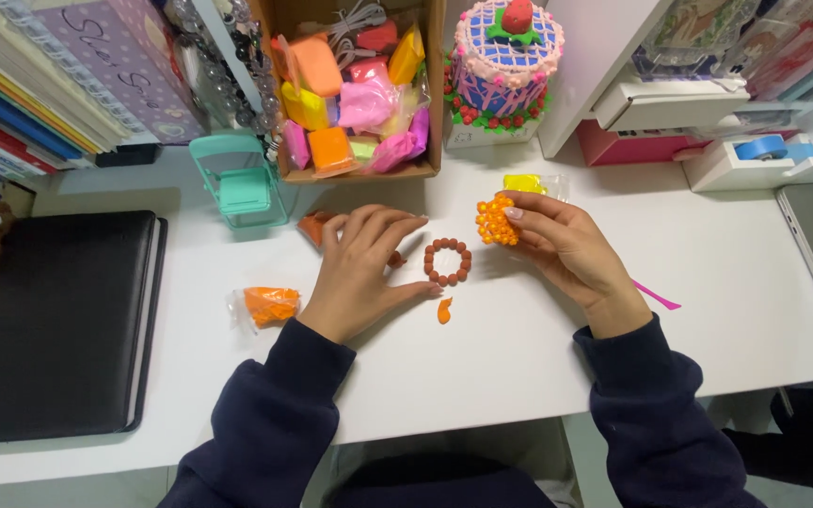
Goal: Assembling a textured clay pineapple by attaching small orange beads to a central core
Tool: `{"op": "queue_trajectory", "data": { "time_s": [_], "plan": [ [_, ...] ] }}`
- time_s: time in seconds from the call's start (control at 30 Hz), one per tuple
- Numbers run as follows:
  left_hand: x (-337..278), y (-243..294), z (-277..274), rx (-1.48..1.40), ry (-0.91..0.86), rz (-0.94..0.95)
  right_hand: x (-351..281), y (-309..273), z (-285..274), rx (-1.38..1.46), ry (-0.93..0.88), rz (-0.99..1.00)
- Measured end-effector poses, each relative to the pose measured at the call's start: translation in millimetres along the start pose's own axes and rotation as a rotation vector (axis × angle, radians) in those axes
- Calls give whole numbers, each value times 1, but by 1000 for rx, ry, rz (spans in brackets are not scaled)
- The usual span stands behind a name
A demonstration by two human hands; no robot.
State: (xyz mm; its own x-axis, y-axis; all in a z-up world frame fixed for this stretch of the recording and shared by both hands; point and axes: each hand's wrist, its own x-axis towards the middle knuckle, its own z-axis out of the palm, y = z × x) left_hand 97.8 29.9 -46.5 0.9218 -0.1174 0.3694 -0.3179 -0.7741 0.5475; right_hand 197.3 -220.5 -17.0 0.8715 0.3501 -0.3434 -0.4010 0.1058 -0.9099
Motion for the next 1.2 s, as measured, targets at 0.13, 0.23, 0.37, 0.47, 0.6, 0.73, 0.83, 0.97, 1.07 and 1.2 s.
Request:
{"op": "queue_trajectory", "data": {
  "time_s": [0.13, 0.23, 0.37, 0.47, 0.6, 0.73, 0.83, 0.97, 1.07, 1.2],
  "plan": [
    [1, 0, 1, 17, 4, -5, -1, 1, 10, -61, -30, -36],
    [2, -2, 3, 9, 13, -10, -3, 2, 18, -149, -48, -43],
    [2, -5, 6, 14, 22, -7, -13, -5, 30, -350, -55, -58],
    [1, -3, 5, 8, 18, -9, -21, -9, 38, -451, -50, -66],
    [1, -4, 5, 28, 8, -9, -21, -8, 40, -503, -64, -74],
    [2, 0, 1, 15, -18, -27, -19, -6, 40, -521, -74, -53],
    [2, 0, 1, 33, -13, -22, -20, -6, 41, -531, -77, -47],
    [2, -2, 3, 54, -6, -24, -20, -7, 43, -568, -69, -51],
    [3, -1, 2, 51, -4, -18, -19, -5, 42, -574, -67, -51],
    [2, 0, 3, 43, -3, -14, -20, -6, 43, -577, -65, -48]
  ]
}}
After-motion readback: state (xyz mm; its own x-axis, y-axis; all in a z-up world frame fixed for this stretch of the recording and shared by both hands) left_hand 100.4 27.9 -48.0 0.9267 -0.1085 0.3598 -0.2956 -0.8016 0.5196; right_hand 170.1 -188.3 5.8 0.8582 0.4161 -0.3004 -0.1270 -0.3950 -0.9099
